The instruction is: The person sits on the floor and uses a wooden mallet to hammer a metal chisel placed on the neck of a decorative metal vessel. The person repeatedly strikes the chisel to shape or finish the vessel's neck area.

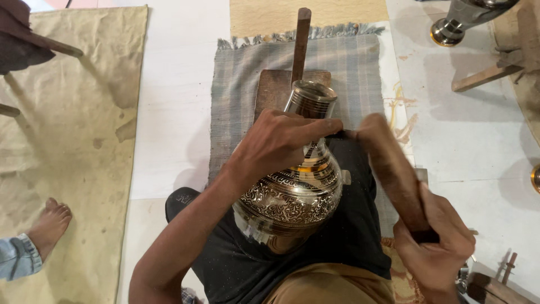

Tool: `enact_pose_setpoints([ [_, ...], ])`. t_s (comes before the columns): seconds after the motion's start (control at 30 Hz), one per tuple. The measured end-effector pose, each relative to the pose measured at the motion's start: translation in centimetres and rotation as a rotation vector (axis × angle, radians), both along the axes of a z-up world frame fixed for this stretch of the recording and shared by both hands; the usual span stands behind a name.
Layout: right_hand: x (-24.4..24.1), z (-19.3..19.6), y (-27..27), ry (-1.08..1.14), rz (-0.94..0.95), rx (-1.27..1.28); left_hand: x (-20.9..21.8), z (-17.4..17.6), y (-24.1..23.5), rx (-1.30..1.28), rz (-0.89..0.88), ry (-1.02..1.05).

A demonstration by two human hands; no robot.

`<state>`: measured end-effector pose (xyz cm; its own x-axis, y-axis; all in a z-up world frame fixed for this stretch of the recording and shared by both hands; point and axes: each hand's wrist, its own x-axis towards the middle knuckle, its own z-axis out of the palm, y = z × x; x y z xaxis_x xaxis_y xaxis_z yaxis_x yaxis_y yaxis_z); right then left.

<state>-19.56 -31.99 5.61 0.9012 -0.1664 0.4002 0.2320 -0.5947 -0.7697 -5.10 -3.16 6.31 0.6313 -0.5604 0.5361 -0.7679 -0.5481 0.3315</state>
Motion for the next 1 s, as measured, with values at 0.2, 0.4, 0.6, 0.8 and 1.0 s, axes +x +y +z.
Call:
enact_pose_setpoints([
  [0.2,-0.1,0.2,0.1,-0.03,0.05,-0.017,0.2,0.0,0.2,-0.049,-0.002,0.028],
  [0.4,0.1,0.4,-0.2,-0.014,-0.03,-0.07,0.4,-0.2,0.3,0.006,0.02,0.025],
  [0.6,0.6,1.7,-0.8,0.012,-0.032,-0.15,0.8,-0.6,0.5,-0.076,-0.008,0.006],
  [0.8,1.2,3.9,0.6,0.056,0.007,-0.149,0.9,-1.1,0.5,-0.076,-0.028,0.005],
  [1.0,1.8,4.8,0.8,0.022,-0.028,-0.221,1.5,-1.6,0.6,-0.048,-0.04,0.021],
])
